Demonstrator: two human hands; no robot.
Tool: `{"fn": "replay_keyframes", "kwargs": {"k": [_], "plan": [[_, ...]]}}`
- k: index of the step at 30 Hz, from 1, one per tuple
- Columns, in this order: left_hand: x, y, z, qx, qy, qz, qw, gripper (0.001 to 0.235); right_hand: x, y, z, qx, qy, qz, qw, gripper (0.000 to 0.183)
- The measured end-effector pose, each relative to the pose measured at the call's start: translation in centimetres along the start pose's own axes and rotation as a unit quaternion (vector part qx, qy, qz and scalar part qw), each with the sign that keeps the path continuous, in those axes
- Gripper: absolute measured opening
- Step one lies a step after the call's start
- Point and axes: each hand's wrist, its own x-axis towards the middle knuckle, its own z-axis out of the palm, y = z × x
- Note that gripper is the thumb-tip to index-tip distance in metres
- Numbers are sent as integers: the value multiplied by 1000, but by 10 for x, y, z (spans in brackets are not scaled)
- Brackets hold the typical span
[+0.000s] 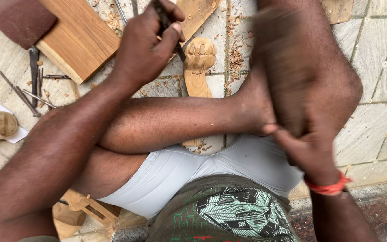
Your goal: The person sits cross-legged on the floor and carves a small wooden figurine using a chisel and a wooden mallet. They repeatedly strike the chisel to shape the wood, occasionally adjusting the piece and clearing wood shavings.
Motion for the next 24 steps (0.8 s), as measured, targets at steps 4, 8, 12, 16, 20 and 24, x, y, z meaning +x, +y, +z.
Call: {"fn": "replay_keyframes", "kwargs": {"k": [4,8,12,16,20,24], "plan": [[10,11,18,47,12,-29,998,17,-21,21,-36,150,86,25,985,35],[10,11,26,87,-20,-24,996,29,-35,54,-58,180,136,15,974,26],[9,7,24,121,-70,-65,988,21,-36,91,-54,238,144,19,960,23],[11,6,17,90,76,-89,989,14,-30,109,-53,277,164,-1,947,25],[12,5,23,105,109,-104,983,14,-26,110,-56,292,170,-5,941,27],[1,1,40,91,122,-114,982,14,-23,106,-53,283,160,-9,946,27]]}}
